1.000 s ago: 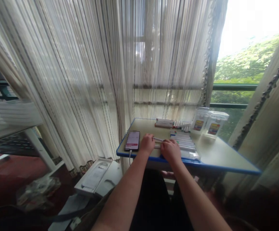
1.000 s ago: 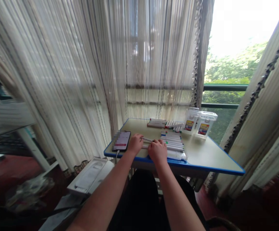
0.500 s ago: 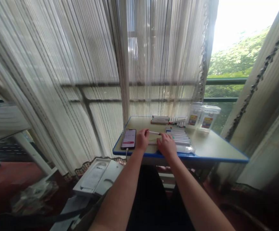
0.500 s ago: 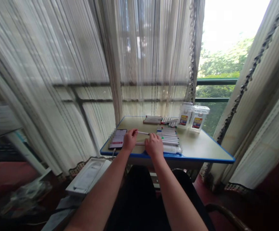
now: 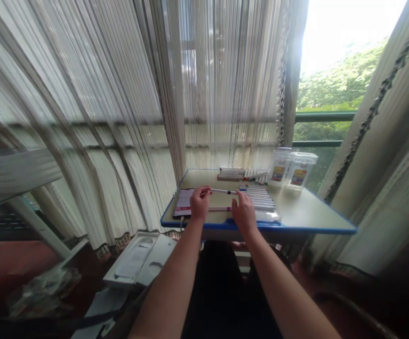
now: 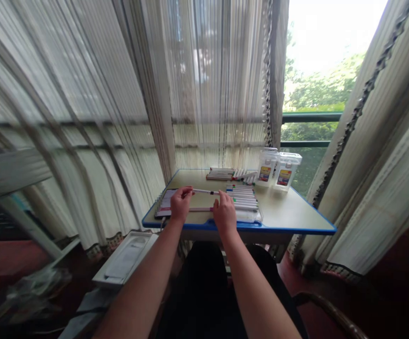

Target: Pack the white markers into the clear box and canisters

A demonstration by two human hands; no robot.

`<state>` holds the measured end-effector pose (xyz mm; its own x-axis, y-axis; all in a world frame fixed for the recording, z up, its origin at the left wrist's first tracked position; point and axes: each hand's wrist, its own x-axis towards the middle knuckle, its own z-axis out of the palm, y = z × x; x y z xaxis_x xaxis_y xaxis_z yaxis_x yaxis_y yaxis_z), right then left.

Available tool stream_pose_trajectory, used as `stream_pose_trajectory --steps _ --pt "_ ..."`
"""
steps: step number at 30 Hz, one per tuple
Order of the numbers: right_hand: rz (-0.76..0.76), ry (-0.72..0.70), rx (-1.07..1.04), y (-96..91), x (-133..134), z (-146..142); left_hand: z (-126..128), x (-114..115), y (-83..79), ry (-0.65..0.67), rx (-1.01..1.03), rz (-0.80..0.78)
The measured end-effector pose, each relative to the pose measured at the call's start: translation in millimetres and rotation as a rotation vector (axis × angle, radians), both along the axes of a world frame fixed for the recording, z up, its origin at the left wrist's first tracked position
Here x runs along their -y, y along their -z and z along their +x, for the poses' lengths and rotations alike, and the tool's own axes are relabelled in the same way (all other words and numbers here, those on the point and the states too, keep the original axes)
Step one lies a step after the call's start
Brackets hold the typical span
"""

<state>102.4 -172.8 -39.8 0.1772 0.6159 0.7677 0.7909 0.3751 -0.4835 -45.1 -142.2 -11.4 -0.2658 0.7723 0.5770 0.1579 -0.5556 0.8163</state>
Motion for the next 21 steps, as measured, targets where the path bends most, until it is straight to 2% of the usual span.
stream_pose_trajectory --steps 3,5,10,13,21 --pt "0.039 -0.001 -0.048 -0.7 1 0 -2 0 0.1 -0.002 -0.004 -0.048" --pt "0.069 -0.008 -0.082 -0.7 2 0 -1 2 0.3 -0.022 -0.084 -0.037" --pt "0.151 -0.006 -0.177 0.0 4 -1 4 12 -1.1 -0.005 -0.514 0.159" --pt "0.191 -0.004 -0.171 -1.2 6 -2 6 14 -1.6 0.052 -0.689 0.195" --pt "0.246 -0.010 -0.133 -2.4 9 -3 7 13 -2.2 0.002 -0.805 0.204"
